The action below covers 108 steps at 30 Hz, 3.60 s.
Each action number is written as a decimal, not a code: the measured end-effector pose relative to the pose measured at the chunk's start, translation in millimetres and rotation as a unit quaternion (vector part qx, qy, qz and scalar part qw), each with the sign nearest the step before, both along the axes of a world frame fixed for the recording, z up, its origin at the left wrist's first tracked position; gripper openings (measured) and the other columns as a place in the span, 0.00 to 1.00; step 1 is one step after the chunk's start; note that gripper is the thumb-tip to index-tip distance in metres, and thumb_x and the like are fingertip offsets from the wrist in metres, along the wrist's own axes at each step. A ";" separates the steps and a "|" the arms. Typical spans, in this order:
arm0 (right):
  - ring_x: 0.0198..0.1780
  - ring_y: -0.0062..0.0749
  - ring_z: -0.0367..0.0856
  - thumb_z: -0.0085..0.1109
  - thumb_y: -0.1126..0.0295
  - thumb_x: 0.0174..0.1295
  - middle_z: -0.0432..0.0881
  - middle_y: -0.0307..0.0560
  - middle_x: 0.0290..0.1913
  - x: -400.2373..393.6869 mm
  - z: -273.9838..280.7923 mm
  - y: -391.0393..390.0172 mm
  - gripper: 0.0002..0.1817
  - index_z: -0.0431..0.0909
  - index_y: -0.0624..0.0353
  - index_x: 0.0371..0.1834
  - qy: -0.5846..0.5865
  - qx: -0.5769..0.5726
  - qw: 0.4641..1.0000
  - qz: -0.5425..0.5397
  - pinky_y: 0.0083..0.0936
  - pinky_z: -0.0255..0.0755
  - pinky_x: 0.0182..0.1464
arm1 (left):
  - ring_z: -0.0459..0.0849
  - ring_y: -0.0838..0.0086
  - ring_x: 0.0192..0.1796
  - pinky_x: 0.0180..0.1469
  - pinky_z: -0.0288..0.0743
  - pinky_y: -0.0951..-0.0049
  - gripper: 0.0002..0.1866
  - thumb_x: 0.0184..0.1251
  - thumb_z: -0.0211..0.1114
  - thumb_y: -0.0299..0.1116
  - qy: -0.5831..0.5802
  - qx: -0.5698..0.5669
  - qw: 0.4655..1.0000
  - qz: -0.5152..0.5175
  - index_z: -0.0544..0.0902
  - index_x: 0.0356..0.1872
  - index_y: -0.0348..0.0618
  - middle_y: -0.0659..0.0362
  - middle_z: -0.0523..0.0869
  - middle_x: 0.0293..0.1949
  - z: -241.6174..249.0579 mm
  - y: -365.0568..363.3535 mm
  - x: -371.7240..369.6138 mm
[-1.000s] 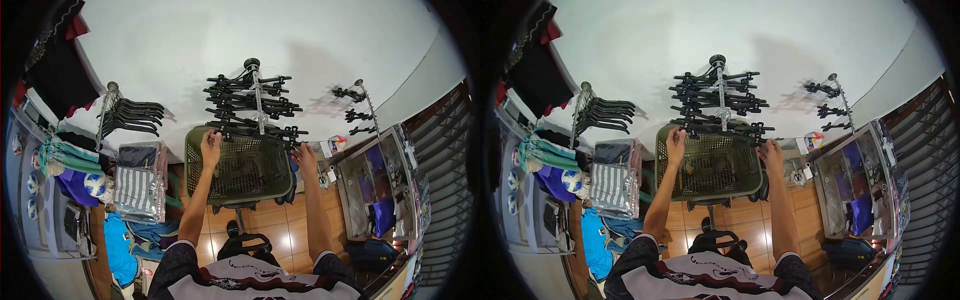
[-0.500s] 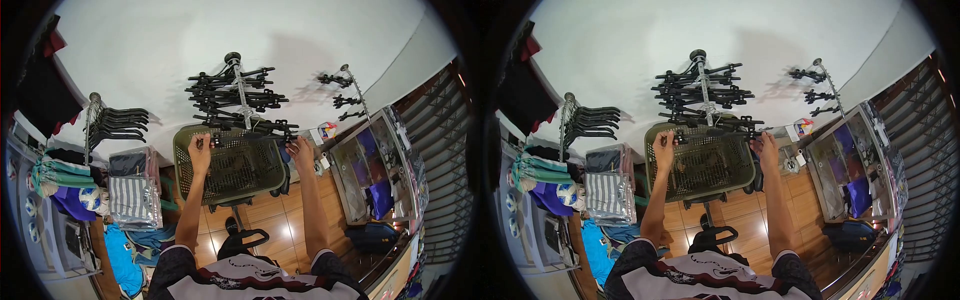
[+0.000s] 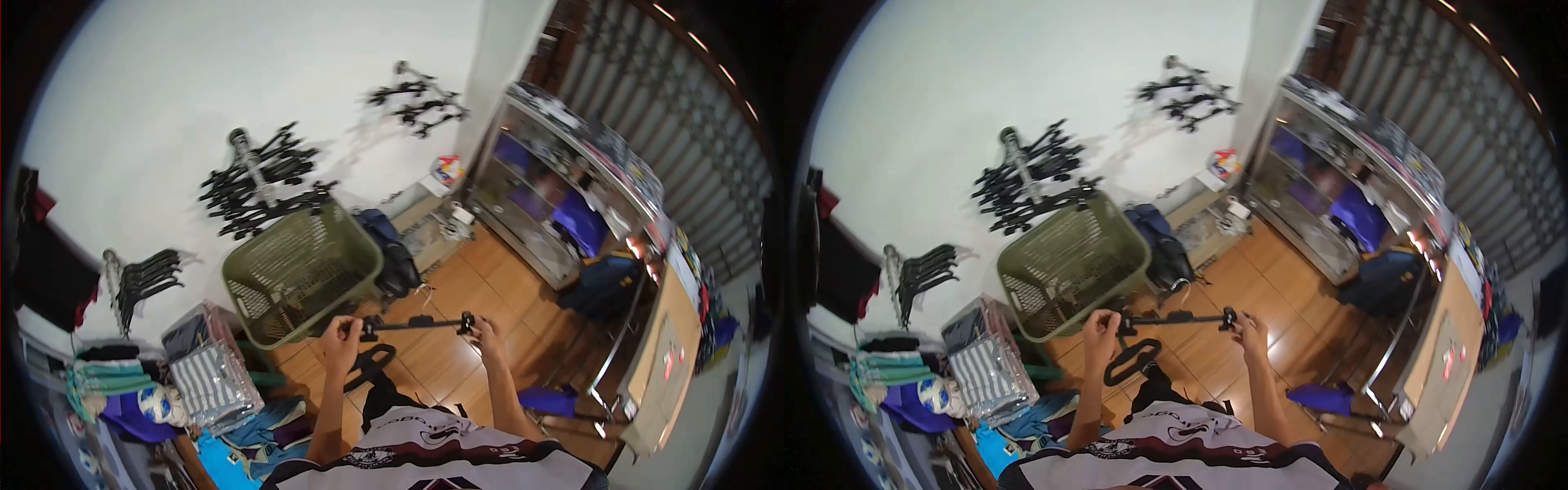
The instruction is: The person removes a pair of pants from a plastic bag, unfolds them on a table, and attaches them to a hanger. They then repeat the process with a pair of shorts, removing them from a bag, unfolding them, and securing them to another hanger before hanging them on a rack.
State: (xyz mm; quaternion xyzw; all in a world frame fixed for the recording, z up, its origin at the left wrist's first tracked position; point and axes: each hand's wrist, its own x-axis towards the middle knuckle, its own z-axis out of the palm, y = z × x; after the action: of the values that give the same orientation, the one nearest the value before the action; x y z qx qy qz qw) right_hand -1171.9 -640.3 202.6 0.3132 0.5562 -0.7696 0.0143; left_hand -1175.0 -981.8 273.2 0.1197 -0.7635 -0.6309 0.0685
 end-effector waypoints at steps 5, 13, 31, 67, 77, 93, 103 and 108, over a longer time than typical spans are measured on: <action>0.27 0.21 0.83 0.68 0.62 0.70 0.88 0.43 0.37 194.8 -19.1 133.7 0.15 0.80 0.57 0.53 -0.037 0.038 0.984 -0.167 0.18 0.72 0.27 | 0.85 0.82 0.36 0.40 0.77 0.82 0.08 0.73 0.69 0.28 -0.032 0.105 0.972 -0.208 0.81 0.46 0.35 0.62 0.86 0.35 -43.6 140.7 62.6; 0.25 0.17 0.79 0.68 0.64 0.70 0.85 0.40 0.35 426.4 14.5 236.1 0.13 0.81 0.59 0.51 0.021 0.076 0.888 -0.453 0.15 0.68 0.24 | 0.86 0.79 0.42 0.44 0.79 0.78 0.13 0.68 0.73 0.27 -0.029 0.091 0.832 -0.547 0.80 0.49 0.37 0.60 0.88 0.40 -25.1 364.4 122.8; 0.26 0.19 0.81 0.63 0.64 0.74 0.87 0.47 0.37 532.7 37.0 354.4 0.19 0.70 0.60 0.60 -0.010 0.156 0.669 -0.726 0.16 0.70 0.25 | 0.84 0.82 0.39 0.37 0.73 0.81 0.13 0.75 0.68 0.31 -0.134 0.186 0.673 -0.703 0.78 0.54 0.42 0.61 0.87 0.42 -33.2 674.4 189.8; 0.30 0.21 0.80 0.70 0.70 0.66 0.86 0.44 0.32 497.9 39.4 902.3 0.10 0.80 0.64 0.39 0.046 0.349 0.789 -0.503 0.20 0.72 0.29 | 0.84 0.59 0.54 0.55 0.79 0.61 0.29 0.59 0.81 0.41 0.112 -0.016 0.898 -0.424 0.81 0.54 0.32 0.46 0.84 0.49 -69.4 1063.8 183.0; 0.37 0.32 0.86 0.75 0.62 0.57 0.89 0.45 0.32 444.7 3.9 1056.9 0.14 0.88 0.61 0.39 -0.094 0.465 0.783 -0.403 0.30 0.77 0.45 | 0.79 0.54 0.62 0.66 0.72 0.58 0.35 0.49 0.84 0.48 0.210 -0.222 0.887 -0.347 0.85 0.56 0.39 0.48 0.83 0.58 -74.5 1169.9 143.0; 0.52 0.45 0.85 0.69 0.58 0.60 0.89 0.45 0.41 433.0 3.1 1066.9 0.12 0.87 0.55 0.38 -0.134 0.509 0.778 -0.343 0.45 0.72 0.54 | 0.69 0.56 0.70 0.72 0.58 0.50 0.38 0.55 0.78 0.53 0.124 -0.326 0.857 -0.379 0.78 0.70 0.67 0.53 0.77 0.62 -72.2 1182.9 134.9; 0.55 0.55 0.84 0.69 0.66 0.60 0.86 0.60 0.52 317.7 55.1 996.3 0.19 0.82 0.64 0.52 0.092 0.573 0.790 -0.199 0.44 0.77 0.57 | 0.71 0.57 0.68 0.71 0.61 0.52 0.37 0.54 0.78 0.53 0.154 -0.317 0.856 -0.378 0.79 0.69 0.66 0.53 0.78 0.60 -83.0 1183.9 129.1; 0.57 0.61 0.82 0.69 0.65 0.59 0.82 0.67 0.55 244.1 33.0 973.9 0.26 0.77 0.67 0.58 0.105 0.602 0.789 -0.061 0.47 0.77 0.58 | 0.74 0.54 0.66 0.70 0.63 0.50 0.46 0.54 0.79 0.54 0.210 -0.308 0.854 -0.363 0.71 0.73 0.50 0.50 0.80 0.59 -102.6 1181.3 121.2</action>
State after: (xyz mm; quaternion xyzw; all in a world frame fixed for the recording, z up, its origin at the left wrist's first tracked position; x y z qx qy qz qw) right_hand -927.8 333.5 235.6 0.2092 0.8848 -0.3058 -0.2826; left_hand -1053.9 199.5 170.5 -0.3282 -0.8753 -0.3541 0.0268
